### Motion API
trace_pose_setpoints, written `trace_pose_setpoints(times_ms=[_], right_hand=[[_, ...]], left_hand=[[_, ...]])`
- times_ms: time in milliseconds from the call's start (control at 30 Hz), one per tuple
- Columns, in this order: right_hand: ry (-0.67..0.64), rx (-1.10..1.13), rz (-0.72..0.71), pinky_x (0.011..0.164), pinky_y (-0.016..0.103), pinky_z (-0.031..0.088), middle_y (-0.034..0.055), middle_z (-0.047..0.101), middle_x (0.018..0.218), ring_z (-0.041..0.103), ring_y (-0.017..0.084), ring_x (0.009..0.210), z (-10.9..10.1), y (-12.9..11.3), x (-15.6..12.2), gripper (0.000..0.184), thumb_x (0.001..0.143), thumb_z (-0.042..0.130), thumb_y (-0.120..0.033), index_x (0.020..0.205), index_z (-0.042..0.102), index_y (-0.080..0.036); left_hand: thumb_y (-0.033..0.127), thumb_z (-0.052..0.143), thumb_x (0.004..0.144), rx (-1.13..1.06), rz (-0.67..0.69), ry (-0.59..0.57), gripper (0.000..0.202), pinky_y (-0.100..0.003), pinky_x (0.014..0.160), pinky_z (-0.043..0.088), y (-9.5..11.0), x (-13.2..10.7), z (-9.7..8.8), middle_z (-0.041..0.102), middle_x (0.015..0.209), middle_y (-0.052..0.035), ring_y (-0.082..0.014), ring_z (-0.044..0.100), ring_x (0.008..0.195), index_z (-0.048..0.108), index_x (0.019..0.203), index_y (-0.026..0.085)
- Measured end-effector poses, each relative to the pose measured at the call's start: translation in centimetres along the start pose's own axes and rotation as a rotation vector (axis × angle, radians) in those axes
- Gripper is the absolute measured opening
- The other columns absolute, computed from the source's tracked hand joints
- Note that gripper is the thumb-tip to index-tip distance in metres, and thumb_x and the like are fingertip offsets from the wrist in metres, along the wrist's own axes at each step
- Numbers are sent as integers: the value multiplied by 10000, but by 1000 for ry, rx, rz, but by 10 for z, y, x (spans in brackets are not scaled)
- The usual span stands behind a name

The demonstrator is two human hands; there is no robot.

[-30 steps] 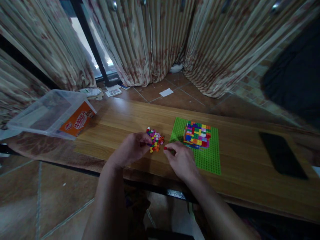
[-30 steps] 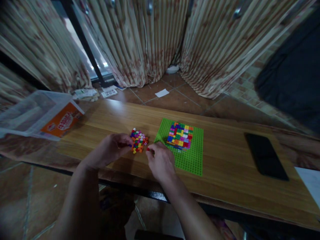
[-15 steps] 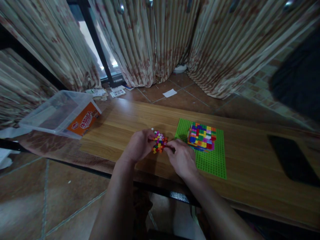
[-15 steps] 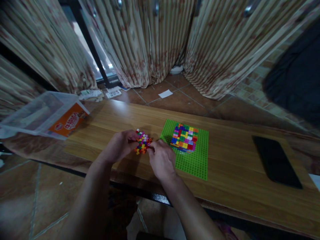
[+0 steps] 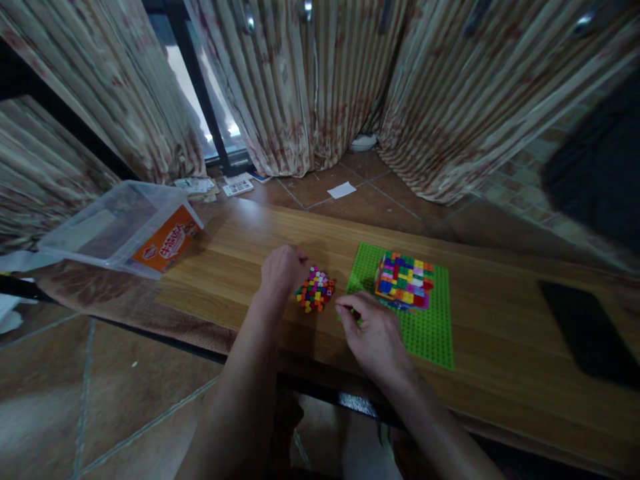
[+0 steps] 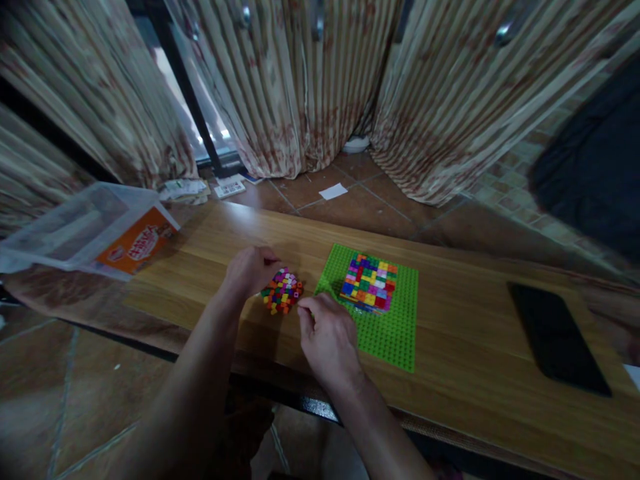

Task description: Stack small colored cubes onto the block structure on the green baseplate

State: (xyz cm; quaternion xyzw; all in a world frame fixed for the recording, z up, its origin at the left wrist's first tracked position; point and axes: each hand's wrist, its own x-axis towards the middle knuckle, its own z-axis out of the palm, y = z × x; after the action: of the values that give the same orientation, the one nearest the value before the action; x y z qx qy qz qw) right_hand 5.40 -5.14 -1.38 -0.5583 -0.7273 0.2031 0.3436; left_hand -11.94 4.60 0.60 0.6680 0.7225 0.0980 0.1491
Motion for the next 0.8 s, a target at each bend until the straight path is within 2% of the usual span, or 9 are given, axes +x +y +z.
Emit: trace_pose_setpoints(times_ms=[167, 300, 367, 433, 500, 633, 800], right_hand=[[-2, 12, 5, 729, 309, 472, 44, 696, 816, 657, 202, 769, -2, 0, 1, 169, 934, 548, -195, 867, 702, -210], [13, 19, 10, 735, 307, 475, 40, 695, 816, 660, 198, 775, -5, -2, 1, 180, 941, 544, -194, 857, 701, -216], [31, 45, 9, 739, 301, 483, 36, 698, 825, 661, 190, 776, -7, -4, 1, 186, 947, 538, -197, 863, 702, -222], [64, 102, 16, 744, 294, 498, 35, 705, 849, 664, 180, 779, -9, -8, 1, 173, 952, 539, -203, 912, 706, -223], [113, 184, 42, 746, 285, 515, 36, 716, 884, 666, 168, 781, -10, -11, 1, 161, 949, 550, -210, 991, 705, -218], [233, 328, 121, 709, 266, 527, 18, 711, 888, 647, 143, 740, -13, -13, 3, 163, 910, 606, -219, 1050, 689, -217], [311, 361, 170, 683, 267, 522, 6, 685, 893, 636, 139, 734, -15, -6, 3, 177, 842, 682, -214, 1019, 693, -224]], left_hand=[[208, 514, 871, 50, -25, -17, 283, -340, 821, 500, 4, 3, 1, 766, 1017, -169, -301, 703, 999, 780, 954, 160], [235, 483, 908, -8, -12, 59, 290, -318, 776, 480, -1, 0, -9, 762, 966, -169, -270, 697, 930, 754, 921, 135], [253, 486, 908, -140, 18, 111, 275, -288, 708, 463, 0, -6, -14, 748, 842, -131, -229, 679, 822, 726, 858, 130], [254, 500, 890, -365, 99, 117, 250, -250, 636, 437, 6, -17, -15, 697, 722, -67, -173, 634, 706, 681, 764, 136], [266, 516, 878, -613, 157, 48, 232, -224, 607, 431, 17, -30, -10, 659, 682, -26, -135, 595, 647, 657, 744, 140], [284, 584, 822, -1076, 97, -144, 198, -208, 582, 460, 40, -52, 5, 679, 761, -10, -112, 580, 631, 694, 910, 146], [292, 670, 770, -1295, 26, -220, 185, -225, 633, 500, 51, -60, 10, 698, 778, -19, -126, 615, 693, 736, 874, 154]])
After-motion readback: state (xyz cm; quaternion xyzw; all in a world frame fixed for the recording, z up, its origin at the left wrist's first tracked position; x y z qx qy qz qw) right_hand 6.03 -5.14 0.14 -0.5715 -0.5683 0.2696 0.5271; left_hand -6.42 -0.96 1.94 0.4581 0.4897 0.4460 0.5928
